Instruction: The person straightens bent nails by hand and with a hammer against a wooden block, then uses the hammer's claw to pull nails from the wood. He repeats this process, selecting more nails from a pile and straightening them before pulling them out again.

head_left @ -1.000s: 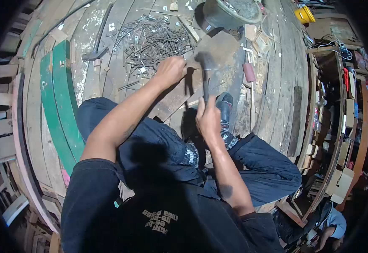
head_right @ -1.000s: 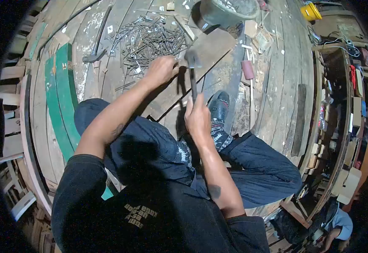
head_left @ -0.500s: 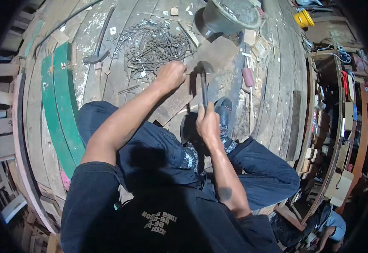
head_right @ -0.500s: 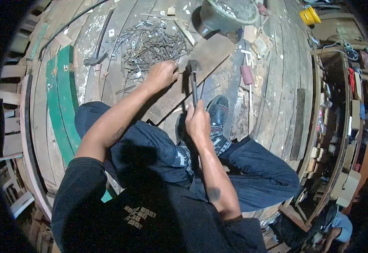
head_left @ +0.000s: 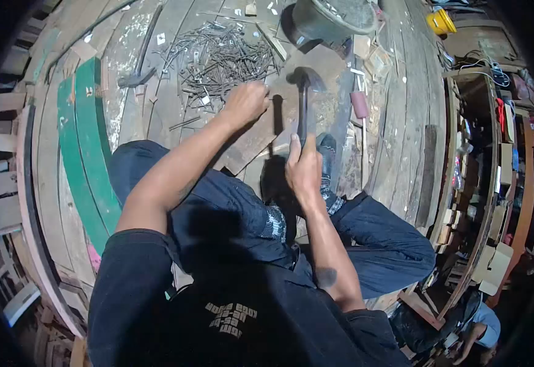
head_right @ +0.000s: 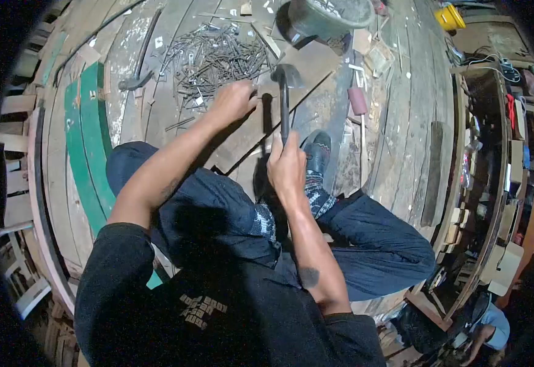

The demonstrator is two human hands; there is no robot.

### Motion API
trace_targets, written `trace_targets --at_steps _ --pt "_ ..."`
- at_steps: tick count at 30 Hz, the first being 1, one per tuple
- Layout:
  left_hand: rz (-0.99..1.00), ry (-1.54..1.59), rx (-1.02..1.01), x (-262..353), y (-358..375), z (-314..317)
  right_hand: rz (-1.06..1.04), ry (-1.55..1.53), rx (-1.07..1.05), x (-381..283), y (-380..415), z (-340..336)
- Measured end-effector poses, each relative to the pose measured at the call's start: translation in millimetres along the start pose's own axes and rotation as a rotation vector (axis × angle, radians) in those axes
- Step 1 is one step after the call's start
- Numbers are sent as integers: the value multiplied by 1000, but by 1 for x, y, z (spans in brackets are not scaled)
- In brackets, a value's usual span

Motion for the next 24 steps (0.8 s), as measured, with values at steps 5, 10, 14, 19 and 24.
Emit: trace_targets --at_steps 5,10,14,19,24 --pt "47 40 39 -4 -6 6 -34 64 21 18 10 11" --pt "25 145 65 -2 -2 -2 90 27 -173 36 -3 14" --pt "94 8 -24 3 -5 -2 318 -158 -149 28 9 -12" --pt "210 -76 -22 -9 -5 9 337 -266 -170 42 24 -16" --pt "237 -141 -40 1 6 2 317 -314 -143 56 28 6"
Point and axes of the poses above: each hand's wrist, its own y-axis away from the middle knuckle, its own z-axis out of the palm, x = y × z, the point moved 1 cm from there along -y, towards the middle knuckle, and after that the axes turned 9 degrees about x, right-handed, at the moved point
